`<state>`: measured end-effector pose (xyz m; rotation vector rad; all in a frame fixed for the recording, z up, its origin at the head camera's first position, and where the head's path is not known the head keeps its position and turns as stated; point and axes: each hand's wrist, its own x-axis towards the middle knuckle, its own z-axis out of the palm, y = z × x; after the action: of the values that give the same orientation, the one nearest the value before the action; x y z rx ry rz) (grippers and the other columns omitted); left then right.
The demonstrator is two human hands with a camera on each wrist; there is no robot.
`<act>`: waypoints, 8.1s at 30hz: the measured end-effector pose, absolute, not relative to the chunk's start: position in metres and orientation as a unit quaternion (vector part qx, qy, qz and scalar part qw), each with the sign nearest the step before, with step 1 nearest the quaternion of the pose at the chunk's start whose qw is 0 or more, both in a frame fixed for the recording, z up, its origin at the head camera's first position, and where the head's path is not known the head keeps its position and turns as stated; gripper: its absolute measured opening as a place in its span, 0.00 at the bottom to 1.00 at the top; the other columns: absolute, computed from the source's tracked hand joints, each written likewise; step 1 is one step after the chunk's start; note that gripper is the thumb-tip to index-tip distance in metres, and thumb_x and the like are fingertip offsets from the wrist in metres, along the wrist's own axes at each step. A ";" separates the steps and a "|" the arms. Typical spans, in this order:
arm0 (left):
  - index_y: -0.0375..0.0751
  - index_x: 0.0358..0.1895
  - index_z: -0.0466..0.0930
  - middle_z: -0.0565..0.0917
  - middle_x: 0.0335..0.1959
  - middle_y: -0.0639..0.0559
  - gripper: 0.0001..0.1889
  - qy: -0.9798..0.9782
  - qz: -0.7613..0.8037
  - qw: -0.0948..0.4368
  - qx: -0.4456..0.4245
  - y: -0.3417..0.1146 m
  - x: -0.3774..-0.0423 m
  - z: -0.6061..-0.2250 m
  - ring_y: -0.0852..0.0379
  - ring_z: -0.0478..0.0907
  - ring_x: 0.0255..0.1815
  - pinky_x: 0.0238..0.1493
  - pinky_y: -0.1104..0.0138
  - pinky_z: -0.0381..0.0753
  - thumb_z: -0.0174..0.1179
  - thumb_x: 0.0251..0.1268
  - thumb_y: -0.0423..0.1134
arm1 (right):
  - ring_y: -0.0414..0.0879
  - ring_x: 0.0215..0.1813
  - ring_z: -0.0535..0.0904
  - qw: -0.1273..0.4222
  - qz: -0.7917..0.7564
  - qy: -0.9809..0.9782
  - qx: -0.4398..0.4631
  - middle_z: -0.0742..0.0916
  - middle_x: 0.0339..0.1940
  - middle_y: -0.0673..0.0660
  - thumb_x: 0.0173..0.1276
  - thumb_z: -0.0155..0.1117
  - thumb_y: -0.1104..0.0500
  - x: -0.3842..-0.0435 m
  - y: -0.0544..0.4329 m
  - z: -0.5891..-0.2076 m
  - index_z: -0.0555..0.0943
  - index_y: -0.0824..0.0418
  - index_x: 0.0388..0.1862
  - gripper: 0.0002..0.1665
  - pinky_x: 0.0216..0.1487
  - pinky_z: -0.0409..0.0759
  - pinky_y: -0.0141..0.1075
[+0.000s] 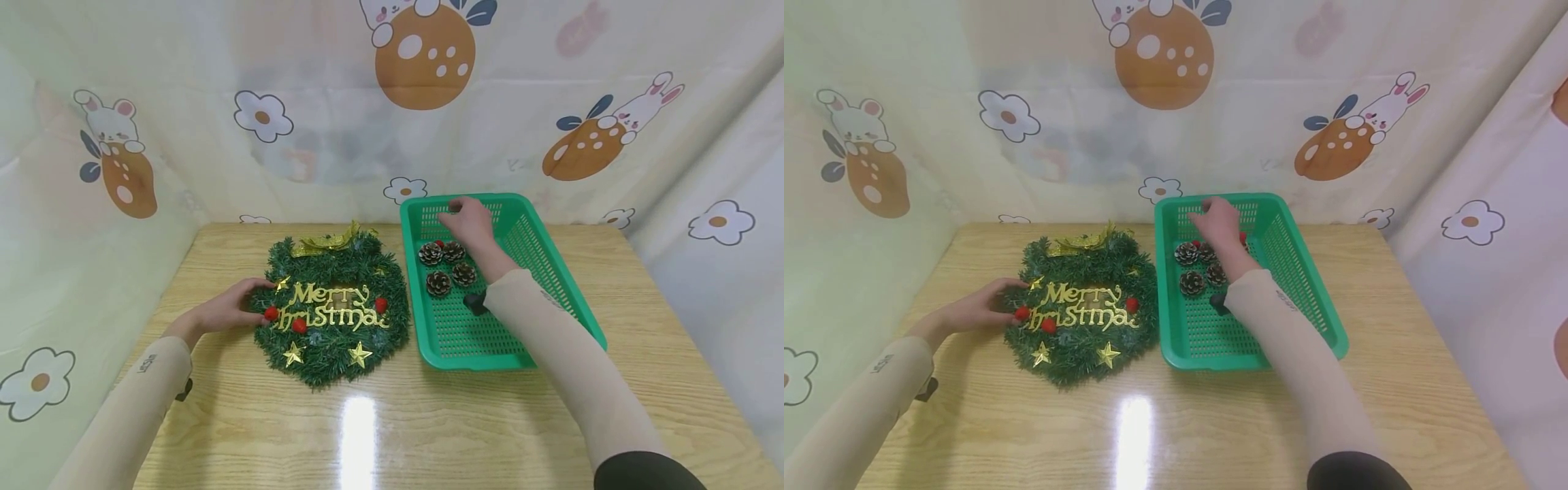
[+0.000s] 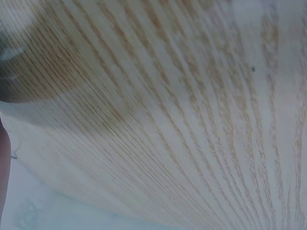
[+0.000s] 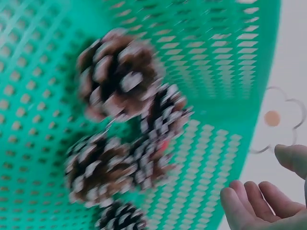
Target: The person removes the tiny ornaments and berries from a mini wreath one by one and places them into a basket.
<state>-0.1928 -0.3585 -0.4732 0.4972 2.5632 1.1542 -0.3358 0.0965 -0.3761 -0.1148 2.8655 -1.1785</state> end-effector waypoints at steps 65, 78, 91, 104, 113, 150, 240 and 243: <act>0.32 0.69 0.62 0.62 0.70 0.32 0.38 0.889 0.405 0.139 0.165 -0.354 -0.191 -0.471 0.32 0.53 0.72 0.70 0.36 0.48 0.70 0.58 0.38 | 0.49 0.63 0.76 0.151 -0.441 0.860 -0.210 0.79 0.64 0.54 0.66 0.68 0.51 -0.189 -0.081 -0.415 0.72 0.58 0.68 0.33 0.56 0.79 0.39; 0.35 0.70 0.62 0.62 0.70 0.34 0.39 0.892 0.399 0.137 0.166 -0.356 -0.192 -0.475 0.33 0.52 0.73 0.71 0.37 0.47 0.72 0.57 0.41 | 0.48 0.55 0.78 0.098 -0.360 0.895 -0.247 0.82 0.58 0.55 0.66 0.68 0.52 -0.188 -0.085 -0.445 0.76 0.60 0.65 0.30 0.58 0.76 0.42; 0.33 0.69 0.63 0.62 0.70 0.33 0.38 0.884 0.414 0.140 0.166 -0.354 -0.190 -0.472 0.33 0.53 0.73 0.71 0.37 0.48 0.71 0.57 0.38 | 0.50 0.59 0.77 0.084 -0.349 0.893 -0.271 0.82 0.60 0.55 0.65 0.69 0.52 -0.186 -0.086 -0.450 0.78 0.60 0.62 0.28 0.61 0.75 0.43; 0.34 0.70 0.62 0.61 0.71 0.33 0.38 0.886 0.410 0.143 0.163 -0.356 -0.191 -0.473 0.33 0.52 0.73 0.70 0.37 0.50 0.70 0.58 0.38 | 0.50 0.61 0.75 0.050 -0.279 0.898 -0.338 0.84 0.56 0.53 0.64 0.70 0.52 -0.181 -0.088 -0.454 0.83 0.58 0.54 0.21 0.65 0.70 0.42; 0.33 0.70 0.62 0.61 0.71 0.32 0.38 0.889 0.404 0.140 0.166 -0.354 -0.190 -0.471 0.32 0.52 0.73 0.70 0.36 0.48 0.71 0.58 0.39 | 0.49 0.59 0.76 0.027 -0.262 0.900 -0.347 0.84 0.54 0.51 0.63 0.70 0.54 -0.178 -0.088 -0.453 0.87 0.54 0.43 0.11 0.65 0.69 0.41; 0.34 0.70 0.60 0.59 0.71 0.31 0.40 0.886 0.409 0.152 0.156 -0.355 -0.188 -0.468 0.30 0.50 0.73 0.70 0.35 0.46 0.71 0.57 0.40 | 0.45 0.53 0.79 0.108 -0.477 0.854 -0.175 0.84 0.50 0.54 0.69 0.65 0.58 -0.239 -0.065 -0.361 0.79 0.59 0.57 0.18 0.50 0.78 0.33; 0.34 0.70 0.62 0.61 0.70 0.31 0.40 0.890 0.399 0.125 0.182 -0.358 -0.188 -0.476 0.31 0.53 0.72 0.70 0.36 0.46 0.72 0.56 0.40 | 0.60 0.58 0.72 0.022 -0.392 0.918 0.046 0.81 0.53 0.65 0.68 0.60 0.63 -0.319 0.109 -0.420 0.80 0.67 0.56 0.18 0.52 0.79 0.49; 0.34 0.70 0.62 0.61 0.70 0.31 0.40 0.890 0.398 0.129 0.181 -0.358 -0.188 -0.476 0.30 0.53 0.72 0.70 0.36 0.46 0.71 0.56 0.41 | 0.61 0.58 0.72 0.023 -0.389 0.920 0.047 0.81 0.53 0.65 0.68 0.60 0.63 -0.320 0.110 -0.419 0.80 0.67 0.55 0.17 0.52 0.79 0.49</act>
<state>-0.1882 -0.3579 -0.4756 0.5266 2.5877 1.1584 -0.3199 0.1097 -0.4191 0.1468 2.8484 -1.2053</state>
